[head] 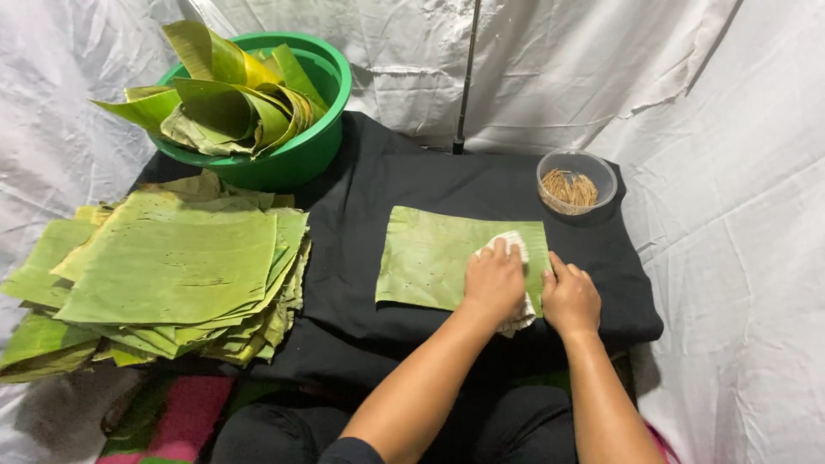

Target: Cleaning banana leaves with a cloth and folding them into cone shapes.

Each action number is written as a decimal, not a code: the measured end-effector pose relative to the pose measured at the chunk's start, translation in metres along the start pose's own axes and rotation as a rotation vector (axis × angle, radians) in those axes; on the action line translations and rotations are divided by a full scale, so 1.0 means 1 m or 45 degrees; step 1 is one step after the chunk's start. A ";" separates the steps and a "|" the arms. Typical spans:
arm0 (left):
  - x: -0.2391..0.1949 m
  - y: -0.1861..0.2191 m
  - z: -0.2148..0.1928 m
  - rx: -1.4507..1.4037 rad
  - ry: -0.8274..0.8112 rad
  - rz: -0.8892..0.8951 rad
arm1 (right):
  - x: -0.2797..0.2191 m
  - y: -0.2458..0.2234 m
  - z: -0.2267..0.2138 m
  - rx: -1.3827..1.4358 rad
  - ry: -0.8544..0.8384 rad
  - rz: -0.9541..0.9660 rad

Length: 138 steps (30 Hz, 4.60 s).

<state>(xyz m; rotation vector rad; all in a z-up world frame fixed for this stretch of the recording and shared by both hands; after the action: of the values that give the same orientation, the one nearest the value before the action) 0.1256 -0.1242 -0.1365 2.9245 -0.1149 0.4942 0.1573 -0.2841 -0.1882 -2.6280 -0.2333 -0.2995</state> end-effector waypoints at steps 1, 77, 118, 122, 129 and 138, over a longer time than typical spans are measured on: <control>0.000 -0.005 -0.001 -0.002 0.004 -0.003 | -0.002 -0.002 -0.003 -0.003 0.001 -0.004; -0.105 -0.218 -0.065 -0.126 -0.063 -0.478 | 0.027 0.016 -0.016 0.414 0.138 0.192; -0.101 -0.237 -0.082 -0.515 0.530 -0.659 | 0.013 -0.055 -0.057 0.937 -0.075 0.468; -0.063 -0.168 -0.134 -0.534 0.672 -0.443 | 0.006 -0.022 -0.016 0.627 -0.016 0.331; -0.030 -0.022 -0.046 -0.180 0.137 -0.111 | 0.001 -0.008 -0.001 0.530 0.278 0.064; -0.048 -0.053 -0.002 -0.015 -0.088 -0.146 | 0.000 -0.012 -0.004 0.495 0.284 0.079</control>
<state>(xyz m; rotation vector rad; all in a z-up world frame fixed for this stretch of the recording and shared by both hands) 0.0856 -0.0698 -0.1588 2.9164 0.0405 0.3741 0.1538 -0.2757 -0.1795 -2.1933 -0.1199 -0.4716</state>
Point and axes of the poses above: each hand's wrist, its own x-axis towards the middle knuckle, its own z-axis out of the palm, y = z × x, the point moved 4 cm from there along x, towards the middle knuckle, and after that the axes turned 8 degrees about x, right-handed, at the moved point
